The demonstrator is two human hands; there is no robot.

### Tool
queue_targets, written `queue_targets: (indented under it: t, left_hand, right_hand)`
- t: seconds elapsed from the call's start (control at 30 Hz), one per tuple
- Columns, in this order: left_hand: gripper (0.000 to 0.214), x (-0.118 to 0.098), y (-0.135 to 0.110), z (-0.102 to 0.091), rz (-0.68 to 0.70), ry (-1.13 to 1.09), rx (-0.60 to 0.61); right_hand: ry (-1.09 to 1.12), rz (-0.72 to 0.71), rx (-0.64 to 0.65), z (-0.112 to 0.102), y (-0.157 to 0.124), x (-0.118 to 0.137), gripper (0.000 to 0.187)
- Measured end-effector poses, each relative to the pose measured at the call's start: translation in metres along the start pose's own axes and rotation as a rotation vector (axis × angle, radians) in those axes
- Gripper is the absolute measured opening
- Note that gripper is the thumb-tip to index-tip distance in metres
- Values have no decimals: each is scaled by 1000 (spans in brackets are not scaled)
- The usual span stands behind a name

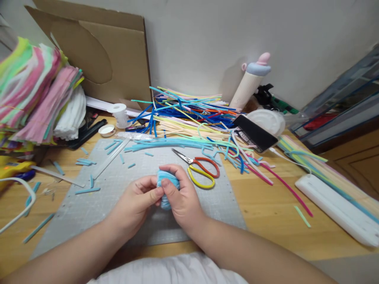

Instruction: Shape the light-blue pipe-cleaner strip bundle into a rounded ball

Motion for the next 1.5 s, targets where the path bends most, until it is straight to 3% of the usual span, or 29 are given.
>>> queue_targets:
  t: [0.13, 0.23, 0.33, 0.47, 0.63, 1.03, 1.27, 1.5]
  left_hand:
    - [30, -1, -1, 1, -3, -42, 75]
    - [31, -3, -2, 2, -24, -67, 104]
    - [33, -6, -1, 1, -55, -82, 49]
    - [33, -5, 1, -4, -38, -54, -43]
    - [30, 1, 2, -4, -50, 51, -41]
    - [28, 6, 0, 2, 26, 14, -49]
    - [30, -2, -2, 2, -2, -15, 2]
    - [25, -1, 1, -1, 27, 163, -28]
  right_hand:
    - [34, -22, 24, -2, 0, 0, 33]
    - [-168, -159, -67, -9, 0, 6, 30]
    - [-378, -272, -83, -14, 2, 13, 28]
    - [-443, -169, -142, -15, 4, 14, 36]
    - [-403, -78, -141, -13, 5, 8, 43]
    - [74, 40, 17, -1, 3, -6, 39]
    - [-224, -126, -71, -13, 3, 3, 39]
    - [-374, -123, -112, -13, 4, 7, 35]
Point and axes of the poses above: each hand's wrist, its own y-axis towards the middle knuckle, its own z-axis out of the palm, x = y × z, the point moved 2 cm from there along y, towards the middle knuckle, and after that the axes turned 3 degrees about x, right-handed, at the moved point
